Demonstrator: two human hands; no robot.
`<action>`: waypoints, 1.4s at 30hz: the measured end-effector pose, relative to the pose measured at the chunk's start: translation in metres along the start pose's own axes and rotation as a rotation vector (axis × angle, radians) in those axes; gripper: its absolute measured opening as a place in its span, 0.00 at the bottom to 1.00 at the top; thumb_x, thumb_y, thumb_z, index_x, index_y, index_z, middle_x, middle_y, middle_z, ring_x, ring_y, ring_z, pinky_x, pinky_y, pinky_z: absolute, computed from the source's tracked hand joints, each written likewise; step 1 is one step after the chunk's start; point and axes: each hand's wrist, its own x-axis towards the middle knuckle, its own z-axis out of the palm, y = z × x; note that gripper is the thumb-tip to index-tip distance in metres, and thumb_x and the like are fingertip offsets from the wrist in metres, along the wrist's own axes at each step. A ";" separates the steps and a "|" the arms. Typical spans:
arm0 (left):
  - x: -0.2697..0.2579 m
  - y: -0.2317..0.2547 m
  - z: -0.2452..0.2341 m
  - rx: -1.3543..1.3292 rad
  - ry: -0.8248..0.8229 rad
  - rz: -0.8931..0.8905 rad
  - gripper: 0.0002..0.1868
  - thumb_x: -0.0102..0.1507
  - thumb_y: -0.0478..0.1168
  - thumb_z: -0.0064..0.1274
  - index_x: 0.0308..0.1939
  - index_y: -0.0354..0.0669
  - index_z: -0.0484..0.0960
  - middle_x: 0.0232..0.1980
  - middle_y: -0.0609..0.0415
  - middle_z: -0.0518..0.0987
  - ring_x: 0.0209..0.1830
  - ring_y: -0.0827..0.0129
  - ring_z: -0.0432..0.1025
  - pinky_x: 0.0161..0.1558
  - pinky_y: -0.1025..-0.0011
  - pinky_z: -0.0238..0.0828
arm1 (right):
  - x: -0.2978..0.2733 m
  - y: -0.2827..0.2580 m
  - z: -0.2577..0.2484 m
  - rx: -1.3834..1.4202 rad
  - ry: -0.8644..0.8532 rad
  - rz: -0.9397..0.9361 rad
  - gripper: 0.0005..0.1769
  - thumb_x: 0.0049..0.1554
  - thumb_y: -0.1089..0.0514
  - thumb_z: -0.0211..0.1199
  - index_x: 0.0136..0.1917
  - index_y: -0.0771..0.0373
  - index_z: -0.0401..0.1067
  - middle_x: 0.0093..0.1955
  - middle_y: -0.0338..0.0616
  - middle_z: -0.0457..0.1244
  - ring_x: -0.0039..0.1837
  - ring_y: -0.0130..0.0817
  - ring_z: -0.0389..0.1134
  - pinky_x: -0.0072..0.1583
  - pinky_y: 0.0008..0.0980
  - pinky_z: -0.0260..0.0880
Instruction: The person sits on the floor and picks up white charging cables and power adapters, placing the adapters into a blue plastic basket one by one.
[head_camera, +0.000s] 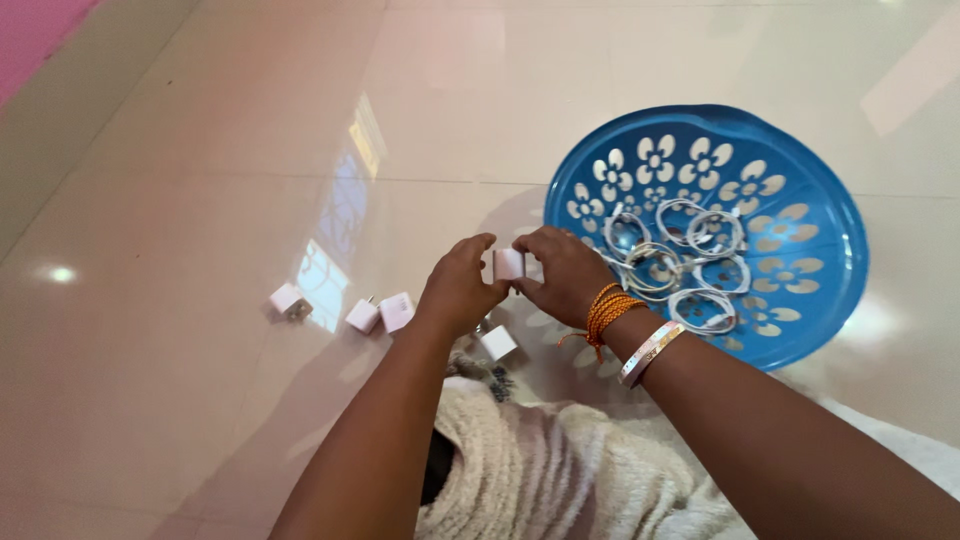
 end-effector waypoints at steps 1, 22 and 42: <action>0.004 0.006 0.003 0.000 -0.020 -0.017 0.35 0.54 0.41 0.66 0.64 0.44 0.74 0.63 0.48 0.77 0.59 0.55 0.74 0.57 0.62 0.71 | -0.002 0.005 -0.006 -0.009 0.026 -0.010 0.25 0.50 0.48 0.72 0.59 0.59 0.73 0.57 0.46 0.66 0.62 0.47 0.66 0.62 0.44 0.67; 0.060 0.124 0.098 0.088 -0.260 0.138 0.28 0.61 0.42 0.59 0.66 0.48 0.75 0.65 0.46 0.77 0.63 0.51 0.72 0.62 0.60 0.68 | -0.055 0.109 -0.103 -0.195 0.119 0.311 0.24 0.53 0.45 0.70 0.59 0.56 0.74 0.60 0.44 0.67 0.64 0.44 0.66 0.63 0.45 0.69; 0.087 0.155 0.217 0.191 -0.552 0.186 0.41 0.58 0.37 0.58 0.75 0.49 0.62 0.69 0.41 0.70 0.65 0.47 0.68 0.61 0.55 0.68 | -0.104 0.217 -0.095 -0.358 0.096 0.465 0.24 0.51 0.44 0.71 0.59 0.51 0.77 0.58 0.44 0.68 0.68 0.54 0.61 0.63 0.50 0.64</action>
